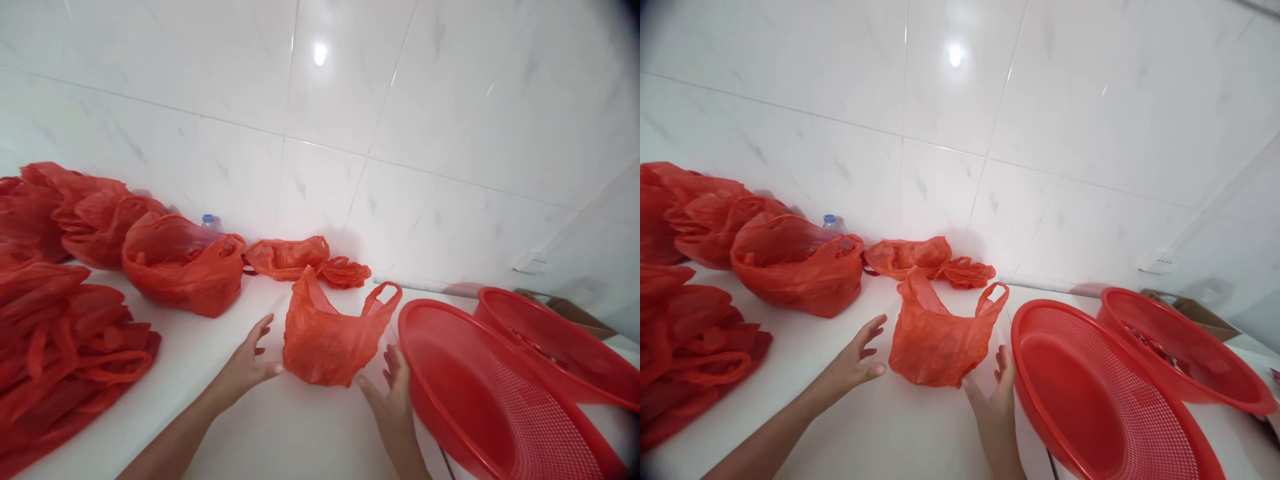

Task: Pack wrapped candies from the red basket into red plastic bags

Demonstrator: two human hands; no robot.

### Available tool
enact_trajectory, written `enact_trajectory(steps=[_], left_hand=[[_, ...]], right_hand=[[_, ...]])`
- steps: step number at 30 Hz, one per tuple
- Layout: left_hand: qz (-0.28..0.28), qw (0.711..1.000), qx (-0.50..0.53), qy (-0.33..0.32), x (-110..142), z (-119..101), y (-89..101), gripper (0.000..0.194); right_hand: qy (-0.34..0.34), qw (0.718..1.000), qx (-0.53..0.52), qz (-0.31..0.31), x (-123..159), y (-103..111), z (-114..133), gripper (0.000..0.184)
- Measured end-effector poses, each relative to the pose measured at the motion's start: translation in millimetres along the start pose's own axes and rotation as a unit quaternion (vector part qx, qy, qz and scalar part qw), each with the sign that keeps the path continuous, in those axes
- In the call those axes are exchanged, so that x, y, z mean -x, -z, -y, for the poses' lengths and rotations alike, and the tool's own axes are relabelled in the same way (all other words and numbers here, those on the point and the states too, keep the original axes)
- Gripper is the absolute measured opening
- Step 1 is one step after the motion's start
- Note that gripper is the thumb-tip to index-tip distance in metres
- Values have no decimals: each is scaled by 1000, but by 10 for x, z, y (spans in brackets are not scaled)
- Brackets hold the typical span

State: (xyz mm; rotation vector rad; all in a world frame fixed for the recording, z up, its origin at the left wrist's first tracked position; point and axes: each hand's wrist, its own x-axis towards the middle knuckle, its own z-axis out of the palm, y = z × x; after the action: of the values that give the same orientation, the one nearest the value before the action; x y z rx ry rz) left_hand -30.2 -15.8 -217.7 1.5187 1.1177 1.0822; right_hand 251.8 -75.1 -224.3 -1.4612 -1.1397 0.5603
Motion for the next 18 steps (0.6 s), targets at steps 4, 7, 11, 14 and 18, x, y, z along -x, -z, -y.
enact_trajectory(steps=[4, 7, 11, 14, 18], left_hand=[[-22, 997, 71, -11, -194, -102, -303, 103], [-13, 990, 136, 26, -252, -286, -409, 89], [-33, 982, 179, 40, -225, -570, -293, 38], [-105, 962, 251, -4, -209, -678, -141, 34], [-123, 949, 290, -18, -211, -644, -73, 36]], right_hand=[[-46, 995, -84, 19, -282, -177, 70, 91], [-80, 984, -126, 93, -373, -221, 183, 62], [-69, 972, -176, 141, -448, -101, 350, 31], [-58, 970, -214, 103, -548, -5, 412, 33], [-48, 977, -172, 114, -645, -19, 417, 33]])
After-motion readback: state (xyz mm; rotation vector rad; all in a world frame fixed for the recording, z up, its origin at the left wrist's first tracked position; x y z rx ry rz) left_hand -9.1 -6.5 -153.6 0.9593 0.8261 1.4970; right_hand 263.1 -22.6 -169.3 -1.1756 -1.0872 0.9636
